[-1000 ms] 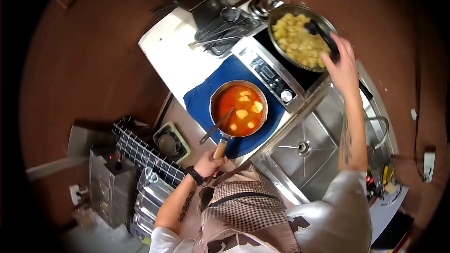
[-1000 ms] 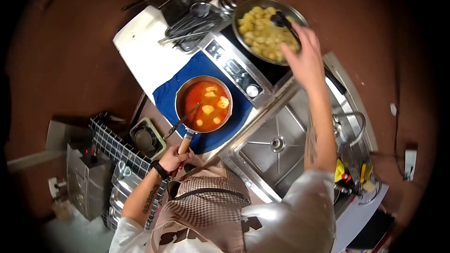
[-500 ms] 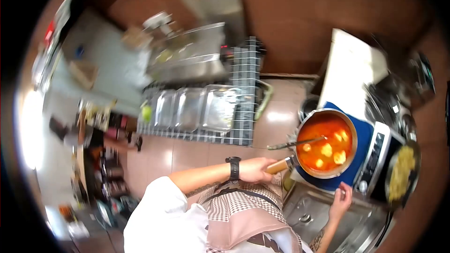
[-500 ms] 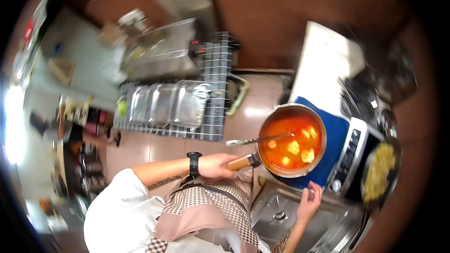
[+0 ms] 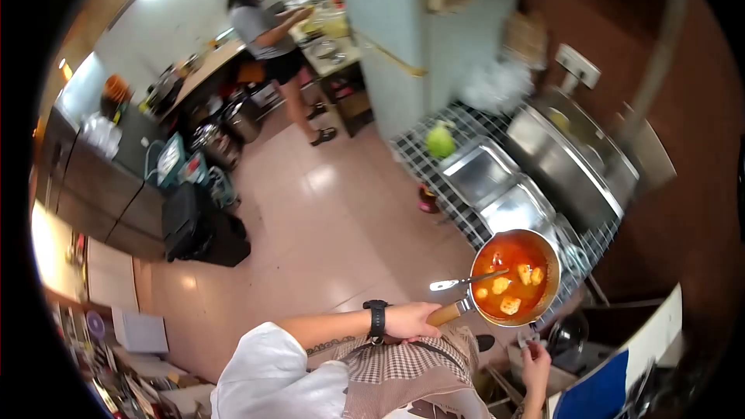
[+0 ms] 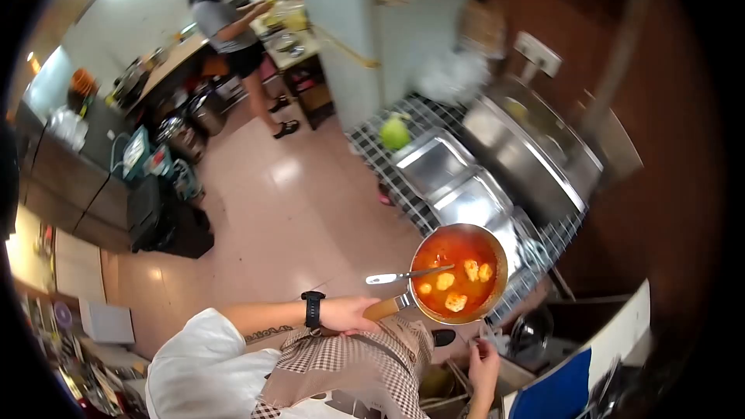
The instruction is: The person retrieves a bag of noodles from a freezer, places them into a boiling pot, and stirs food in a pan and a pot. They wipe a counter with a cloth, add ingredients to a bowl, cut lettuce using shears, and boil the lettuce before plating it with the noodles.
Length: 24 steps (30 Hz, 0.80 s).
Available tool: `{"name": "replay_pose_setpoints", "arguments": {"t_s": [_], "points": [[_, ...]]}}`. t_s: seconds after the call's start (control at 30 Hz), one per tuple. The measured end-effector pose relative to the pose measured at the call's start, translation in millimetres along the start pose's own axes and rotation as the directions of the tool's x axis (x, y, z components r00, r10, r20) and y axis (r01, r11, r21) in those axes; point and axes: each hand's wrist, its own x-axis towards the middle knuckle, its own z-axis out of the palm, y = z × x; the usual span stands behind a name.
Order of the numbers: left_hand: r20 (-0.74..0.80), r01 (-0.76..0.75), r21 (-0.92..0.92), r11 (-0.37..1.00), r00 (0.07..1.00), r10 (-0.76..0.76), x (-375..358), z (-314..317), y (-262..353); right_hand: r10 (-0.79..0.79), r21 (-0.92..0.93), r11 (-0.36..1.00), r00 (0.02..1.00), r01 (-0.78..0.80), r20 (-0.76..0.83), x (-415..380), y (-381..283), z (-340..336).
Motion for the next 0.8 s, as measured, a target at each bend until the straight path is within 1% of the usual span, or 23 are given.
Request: {"name": "replay_pose_setpoints", "arguments": {"t_s": [0.03, 0.07, 0.1, 0.17, 0.2, 0.23, 0.3, 0.4, 0.43, 0.47, 0.5, 0.53, 0.6, 0.63, 0.67, 0.7, 0.73, 0.77, 0.8], "points": [[-0.025, 0.001, -0.052, 0.999, 1.000, -0.002, -17, -23, -20, -0.001, 0.009, 1.000, 0.996, 0.001, 0.090, 9, -12, 32], [-0.075, -0.043, -0.145, 0.988, 0.997, 0.032, -35, -44, -40, 0.026, 0.012, 1.000, 0.984, -0.029, 0.176, 17, -24, 63], [-0.120, -0.063, -0.196, 0.979, 0.992, 0.040, -54, -65, -55, 0.054, 0.013, 0.998, 0.965, -0.059, 0.258, 25, -36, 93], [-0.223, -0.119, -0.286, 0.951, 0.973, 0.055, -89, -110, -83, 0.076, -0.071, 0.996, 0.925, -0.054, 0.372, 40, -47, 148], [-0.270, -0.142, -0.341, 0.929, 0.962, 0.048, -102, -131, -104, 0.062, -0.130, 0.991, 0.900, -0.006, 0.431, 53, -42, 175], [-0.319, -0.126, -0.337, 0.933, 0.948, 0.013, -127, -154, -103, 0.121, -0.188, 0.982, 0.867, -0.032, 0.483, 61, -54, 196], [-0.431, -0.167, -0.397, 0.902, 0.902, -0.023, -155, -195, -127, 0.215, -0.324, 0.945, 0.826, -0.042, 0.521, 84, -67, 238], [-0.548, -0.257, -0.483, 0.837, 0.835, -0.060, -192, -261, -175, 0.304, -0.506, 0.862, 0.754, 0.043, 0.582, 129, -99, 299], [-0.578, -0.295, -0.508, 0.809, 0.814, -0.066, -203, -285, -188, 0.339, -0.530, 0.847, 0.727, 0.040, 0.597, 152, -107, 321], [-0.605, -0.336, -0.548, 0.766, 0.792, -0.085, -216, -308, -193, 0.369, -0.551, 0.834, 0.702, 0.040, 0.610, 185, -100, 347], [-0.637, -0.347, -0.556, 0.755, 0.762, -0.119, -231, -333, -196, 0.398, -0.570, 0.820, 0.675, 0.041, 0.621, 210, -104, 374], [-0.668, -0.361, -0.564, 0.743, 0.728, -0.153, -244, -356, -196, 0.428, -0.602, 0.799, 0.687, 0.017, 0.588, 235, -126, 401], [-0.715, -0.399, -0.594, 0.698, 0.660, -0.230, -276, -410, -189, 0.401, -0.606, 0.789, 0.658, 0.107, 0.637, 293, -178, 467], [-0.730, -0.408, -0.604, 0.684, 0.627, -0.272, -288, -433, -188, 0.347, -0.601, 0.777, 0.669, 0.187, 0.657, 317, -230, 496], [-0.742, -0.414, -0.614, 0.672, 0.593, -0.312, -302, -458, -188, 0.293, -0.592, 0.762, 0.675, 0.264, 0.678, 331, -298, 529], [-0.757, -0.430, -0.616, 0.660, 0.555, -0.345, -314, -483, -189, 0.092, -0.478, 0.766, 0.662, 0.430, 0.744, 367, -316, 573], [-0.753, -0.427, -0.634, 0.645, 0.533, -0.386, -325, -507, -200, -0.103, -0.360, 0.726, 0.610, 0.586, 0.786, 400, -339, 610], [-0.758, -0.457, -0.639, 0.619, 0.510, -0.406, -340, -535, -197, -0.025, -0.347, 0.823, 0.638, 0.450, 0.769, 402, -415, 642], [-0.784, -0.500, -0.614, 0.611, 0.478, -0.396, -351, -563, -200, 0.039, -0.348, 0.854, 0.618, 0.388, 0.785, 403, -491, 674]]}}
